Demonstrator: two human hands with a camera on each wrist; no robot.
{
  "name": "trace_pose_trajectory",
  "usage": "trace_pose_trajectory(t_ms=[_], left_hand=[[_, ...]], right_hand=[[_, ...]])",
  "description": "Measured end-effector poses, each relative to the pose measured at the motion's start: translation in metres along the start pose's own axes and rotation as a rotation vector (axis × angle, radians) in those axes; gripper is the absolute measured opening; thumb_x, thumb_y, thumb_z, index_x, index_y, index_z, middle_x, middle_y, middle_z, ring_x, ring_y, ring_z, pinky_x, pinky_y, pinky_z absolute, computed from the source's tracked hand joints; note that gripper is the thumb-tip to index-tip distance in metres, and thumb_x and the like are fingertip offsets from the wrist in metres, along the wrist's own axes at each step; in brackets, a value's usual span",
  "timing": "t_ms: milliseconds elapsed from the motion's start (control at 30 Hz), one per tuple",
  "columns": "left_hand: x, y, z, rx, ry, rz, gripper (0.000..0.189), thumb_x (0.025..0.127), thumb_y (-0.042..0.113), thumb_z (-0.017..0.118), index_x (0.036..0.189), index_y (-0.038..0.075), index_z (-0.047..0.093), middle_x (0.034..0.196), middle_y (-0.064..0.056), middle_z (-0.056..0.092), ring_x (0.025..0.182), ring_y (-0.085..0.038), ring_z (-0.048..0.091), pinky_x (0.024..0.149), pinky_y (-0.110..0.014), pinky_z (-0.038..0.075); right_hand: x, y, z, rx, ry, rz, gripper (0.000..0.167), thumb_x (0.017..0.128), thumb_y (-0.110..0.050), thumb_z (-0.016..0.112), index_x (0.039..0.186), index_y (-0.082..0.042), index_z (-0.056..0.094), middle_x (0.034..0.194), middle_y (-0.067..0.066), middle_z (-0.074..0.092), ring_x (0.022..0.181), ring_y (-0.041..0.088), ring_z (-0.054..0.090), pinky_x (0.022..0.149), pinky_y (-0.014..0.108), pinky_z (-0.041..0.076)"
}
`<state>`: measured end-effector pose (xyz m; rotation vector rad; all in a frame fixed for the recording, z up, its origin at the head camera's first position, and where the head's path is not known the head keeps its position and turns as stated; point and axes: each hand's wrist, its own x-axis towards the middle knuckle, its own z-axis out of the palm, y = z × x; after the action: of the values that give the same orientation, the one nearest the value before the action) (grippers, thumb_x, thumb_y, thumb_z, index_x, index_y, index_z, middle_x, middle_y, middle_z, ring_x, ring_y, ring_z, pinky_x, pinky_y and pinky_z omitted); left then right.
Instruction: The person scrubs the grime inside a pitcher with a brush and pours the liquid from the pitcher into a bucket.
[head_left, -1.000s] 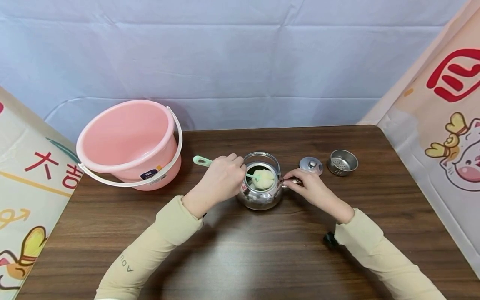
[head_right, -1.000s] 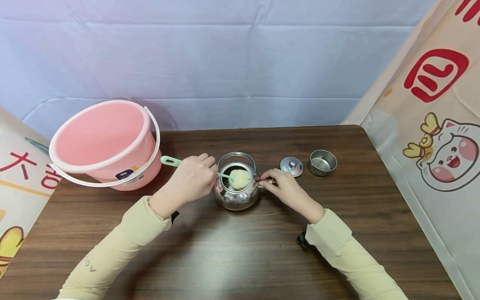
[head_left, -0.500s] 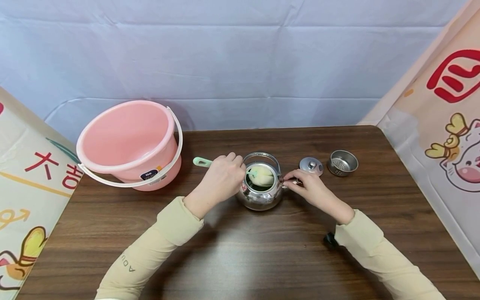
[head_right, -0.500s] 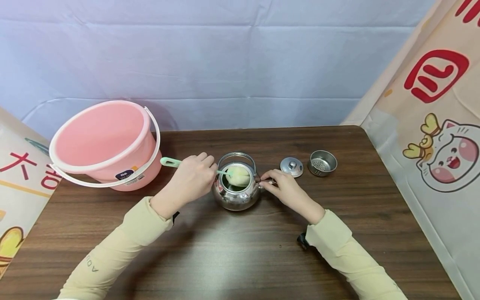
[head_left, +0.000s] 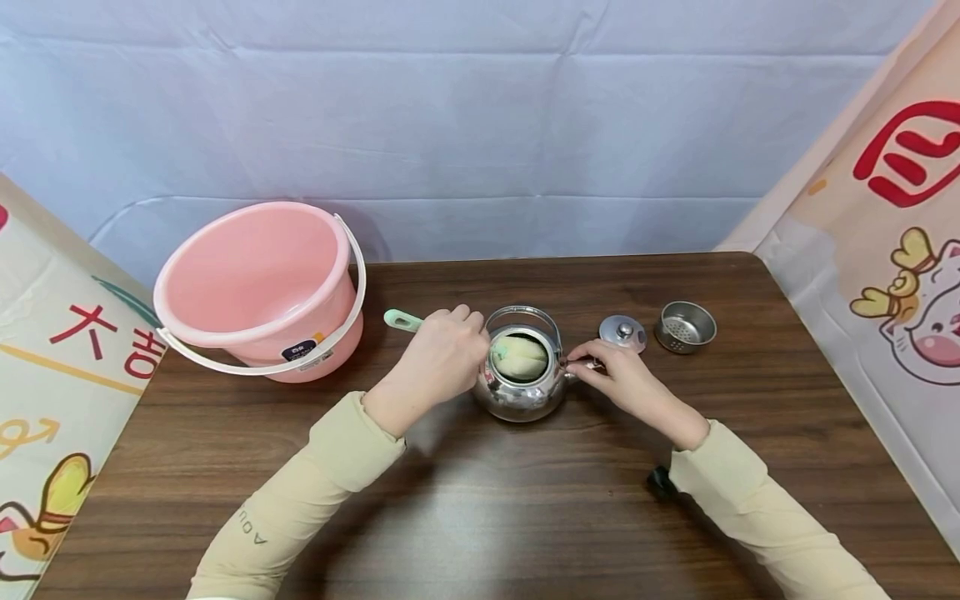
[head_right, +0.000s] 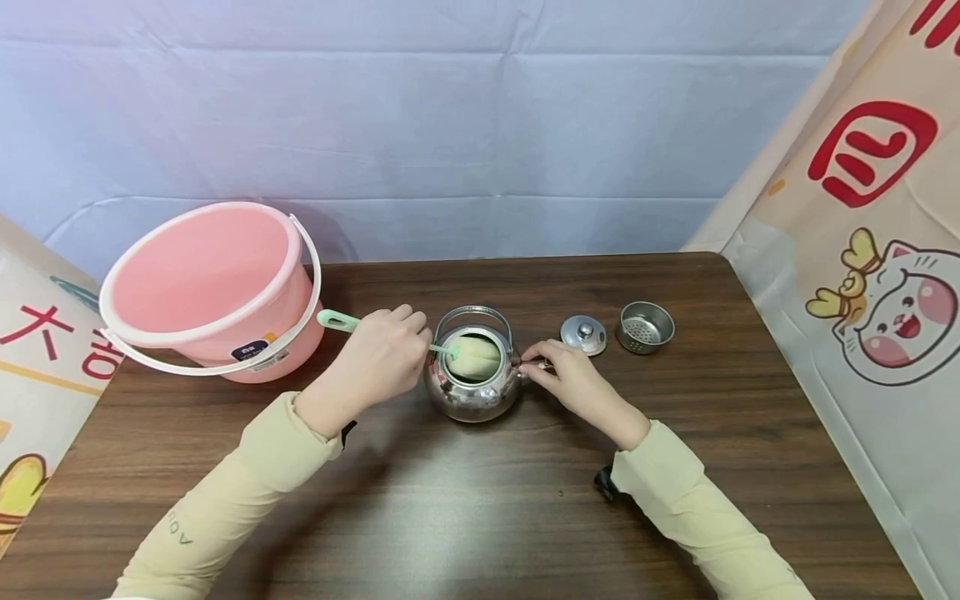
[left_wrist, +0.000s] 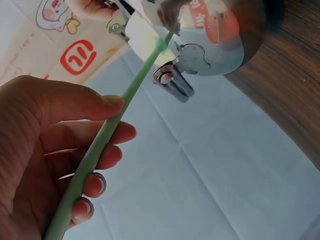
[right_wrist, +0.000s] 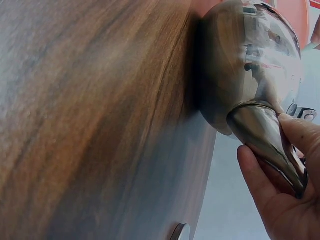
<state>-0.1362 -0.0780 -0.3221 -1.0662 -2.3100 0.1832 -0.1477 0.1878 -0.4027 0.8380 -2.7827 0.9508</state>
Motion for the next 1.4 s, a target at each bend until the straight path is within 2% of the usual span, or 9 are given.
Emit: trace_pose_trajectory(t_ms=[633,933,1067,1400], left_hand=[[0.0016,-0.0004,-0.0058,-0.052,-0.058,0.011,0.017,0.062,0.003,0.057,0.050,0.014,0.053,0.056,-0.002,0.048,0.053,-0.020,0.046,0.043,-0.028,0.034],[0.0030,0.0017,-0.0044,-0.082,-0.116,0.010,0.014,0.060,0.006,0.060,0.052,0.015,0.053,0.058,-0.001,0.049,0.055,-0.019,0.047,0.044,-0.028,0.035],[0.0031,0.0035,-0.0030,-0.082,-0.107,0.014,0.013,0.061,0.007,0.061,0.052,0.015,0.055,0.058,0.000,0.049,0.055,-0.019,0.047,0.044,-0.027,0.035],[0.0032,0.0064,0.0006,-0.090,-0.101,0.005,0.018,0.057,0.021,0.075,0.055,0.015,0.058,0.060,0.000,0.049,0.056,-0.018,0.047,0.045,-0.026,0.035]], right_hand=[[-0.0003,-0.0010,-0.0011,-0.005,0.019,0.000,0.012,0.085,-0.013,0.063,0.095,-0.007,0.066,0.091,0.004,0.066,0.085,0.018,0.061,0.072,0.036,0.048],[0.0008,-0.0005,-0.0010,0.001,0.009,0.008,0.012,0.086,-0.014,0.062,0.095,-0.007,0.066,0.092,0.004,0.066,0.085,0.019,0.061,0.073,0.037,0.048],[0.0008,-0.0004,-0.0005,-0.001,0.010,0.012,0.012,0.085,-0.013,0.063,0.095,-0.007,0.066,0.092,0.004,0.066,0.085,0.018,0.061,0.072,0.036,0.049],[-0.0003,0.0006,0.0007,-0.002,0.015,0.007,0.012,0.084,-0.013,0.064,0.094,-0.007,0.066,0.092,0.004,0.066,0.085,0.018,0.061,0.072,0.036,0.048]])
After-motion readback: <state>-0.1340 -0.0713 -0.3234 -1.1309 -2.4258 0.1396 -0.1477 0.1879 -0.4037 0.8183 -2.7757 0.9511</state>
